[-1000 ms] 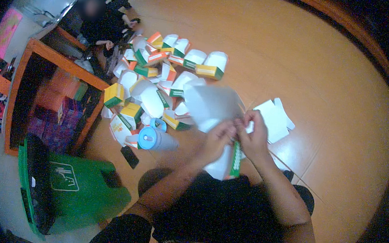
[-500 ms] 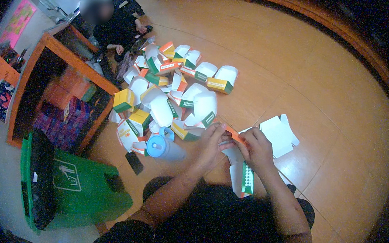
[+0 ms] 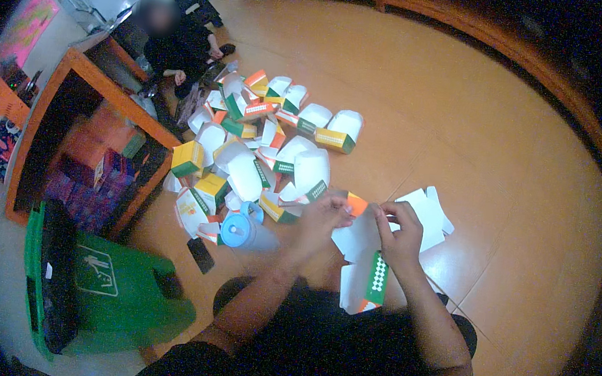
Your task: The person sits on the floor and assembles small white cardboard boxes by folding flaps and applying green patterned tape to seal them. Completed boxes are placed in a growing pile nearby.
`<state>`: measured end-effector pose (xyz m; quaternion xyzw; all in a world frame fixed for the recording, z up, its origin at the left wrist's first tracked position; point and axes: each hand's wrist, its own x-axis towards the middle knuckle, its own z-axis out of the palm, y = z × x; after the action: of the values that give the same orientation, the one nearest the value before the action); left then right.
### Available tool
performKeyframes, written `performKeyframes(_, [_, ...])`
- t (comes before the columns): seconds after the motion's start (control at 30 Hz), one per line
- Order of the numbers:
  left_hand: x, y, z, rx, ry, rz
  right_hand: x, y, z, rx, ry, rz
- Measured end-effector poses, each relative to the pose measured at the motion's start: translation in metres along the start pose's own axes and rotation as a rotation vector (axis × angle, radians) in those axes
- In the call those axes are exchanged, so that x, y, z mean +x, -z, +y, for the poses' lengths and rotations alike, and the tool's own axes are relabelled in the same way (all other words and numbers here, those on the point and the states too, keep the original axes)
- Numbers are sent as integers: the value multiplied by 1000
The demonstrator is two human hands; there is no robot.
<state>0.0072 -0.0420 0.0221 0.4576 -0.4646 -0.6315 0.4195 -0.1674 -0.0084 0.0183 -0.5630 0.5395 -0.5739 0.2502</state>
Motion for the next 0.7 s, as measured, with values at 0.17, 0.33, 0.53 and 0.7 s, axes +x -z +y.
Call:
performKeyframes(0.17, [-7,-7,-8,-14,-105,-33,-4,0,-8,-46,80,-34])
performKeyframes(0.33, [-7,-10,-16,53,-207,46,-4,2,-7,36,45,-36])
performKeyframes(0.53, [-11,-14,-8,-85,-261,36,-9,1,-8,68,128,-233])
performKeyframes(0.7, [-9,-16,-13,-78,-293,50,-11,-3,-2,103,-20,-47])
